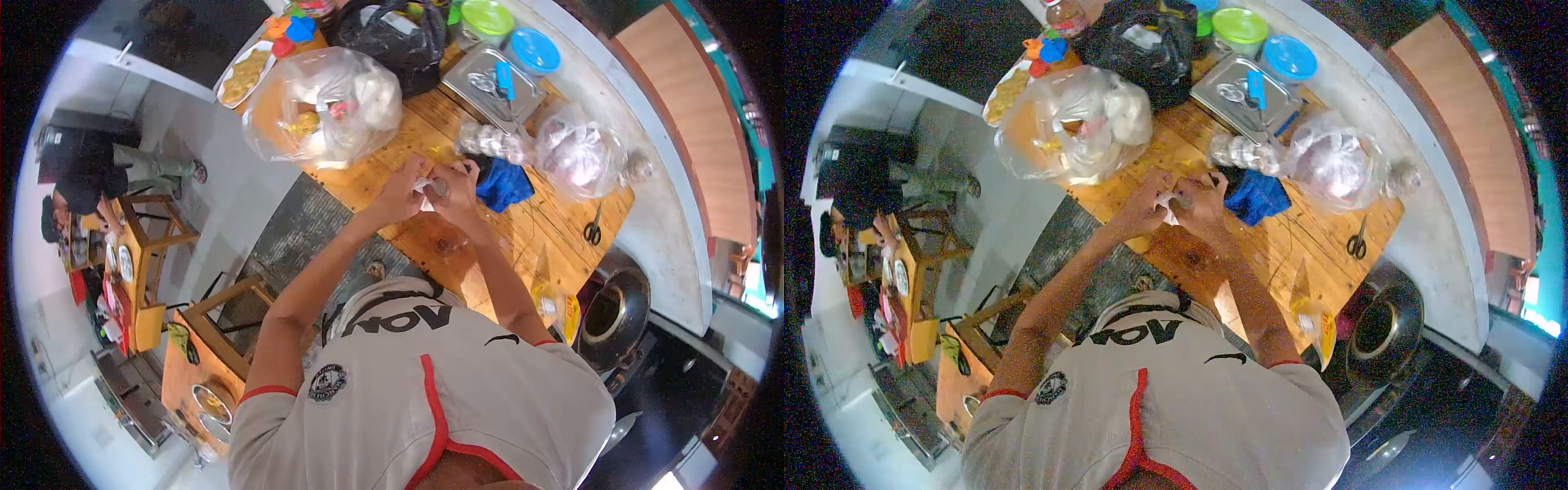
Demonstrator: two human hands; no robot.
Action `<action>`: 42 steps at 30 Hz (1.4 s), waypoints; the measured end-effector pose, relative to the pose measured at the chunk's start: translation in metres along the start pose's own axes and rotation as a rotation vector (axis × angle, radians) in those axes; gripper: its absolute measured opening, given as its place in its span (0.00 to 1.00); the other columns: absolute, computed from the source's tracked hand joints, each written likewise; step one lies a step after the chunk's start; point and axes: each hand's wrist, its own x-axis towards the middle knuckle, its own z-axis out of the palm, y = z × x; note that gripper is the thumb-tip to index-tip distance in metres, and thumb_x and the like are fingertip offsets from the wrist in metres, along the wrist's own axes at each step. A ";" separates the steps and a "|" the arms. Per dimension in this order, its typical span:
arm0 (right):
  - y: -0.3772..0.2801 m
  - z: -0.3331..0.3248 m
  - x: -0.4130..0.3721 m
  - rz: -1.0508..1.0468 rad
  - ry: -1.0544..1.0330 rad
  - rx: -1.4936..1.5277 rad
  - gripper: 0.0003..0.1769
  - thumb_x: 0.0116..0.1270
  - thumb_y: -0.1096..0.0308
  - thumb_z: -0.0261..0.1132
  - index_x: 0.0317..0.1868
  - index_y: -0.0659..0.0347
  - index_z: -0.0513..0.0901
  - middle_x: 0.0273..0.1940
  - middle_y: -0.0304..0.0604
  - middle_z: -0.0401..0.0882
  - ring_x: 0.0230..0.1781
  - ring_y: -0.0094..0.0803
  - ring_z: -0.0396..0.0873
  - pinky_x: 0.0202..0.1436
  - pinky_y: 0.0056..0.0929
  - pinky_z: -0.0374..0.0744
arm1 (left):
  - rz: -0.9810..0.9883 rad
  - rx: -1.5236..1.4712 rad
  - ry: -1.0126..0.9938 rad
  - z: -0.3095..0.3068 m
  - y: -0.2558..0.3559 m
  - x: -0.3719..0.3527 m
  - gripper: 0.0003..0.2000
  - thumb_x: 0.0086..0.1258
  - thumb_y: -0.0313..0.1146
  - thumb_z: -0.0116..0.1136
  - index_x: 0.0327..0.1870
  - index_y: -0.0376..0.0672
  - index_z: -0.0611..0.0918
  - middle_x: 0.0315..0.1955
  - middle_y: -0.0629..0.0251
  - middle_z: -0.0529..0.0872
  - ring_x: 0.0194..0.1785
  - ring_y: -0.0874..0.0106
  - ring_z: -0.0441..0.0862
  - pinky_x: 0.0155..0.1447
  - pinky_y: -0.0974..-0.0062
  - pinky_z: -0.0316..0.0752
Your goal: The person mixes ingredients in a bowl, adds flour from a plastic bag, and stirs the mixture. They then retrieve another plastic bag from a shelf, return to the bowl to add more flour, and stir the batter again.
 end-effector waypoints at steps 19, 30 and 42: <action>0.050 0.028 0.024 0.258 -0.233 0.526 0.05 0.56 0.72 0.61 0.33 0.63 0.77 0.30 0.44 0.77 0.31 0.31 0.76 0.38 0.30 0.72 | 0.206 0.371 0.043 -0.004 -0.041 0.037 0.18 0.57 0.32 0.55 0.50 0.47 0.69 0.37 0.55 0.76 0.36 0.54 0.78 0.33 0.60 0.74; 0.077 0.028 0.035 0.352 -0.395 0.714 0.06 0.57 0.79 0.59 0.36 0.65 0.76 0.33 0.36 0.77 0.35 0.20 0.74 0.40 0.19 0.73 | 0.196 0.200 0.069 -0.003 -0.057 0.033 0.18 0.55 0.32 0.57 0.49 0.50 0.73 0.39 0.58 0.77 0.38 0.59 0.78 0.37 0.63 0.75; 0.003 0.003 0.021 0.582 -0.035 0.068 0.08 0.55 0.77 0.61 0.37 0.64 0.75 0.38 0.45 0.73 0.30 0.26 0.73 0.28 0.23 0.71 | 0.106 0.075 0.014 -0.038 -0.039 -0.043 0.22 0.51 0.20 0.54 0.50 0.44 0.72 0.51 0.55 0.70 0.45 0.58 0.75 0.44 0.65 0.72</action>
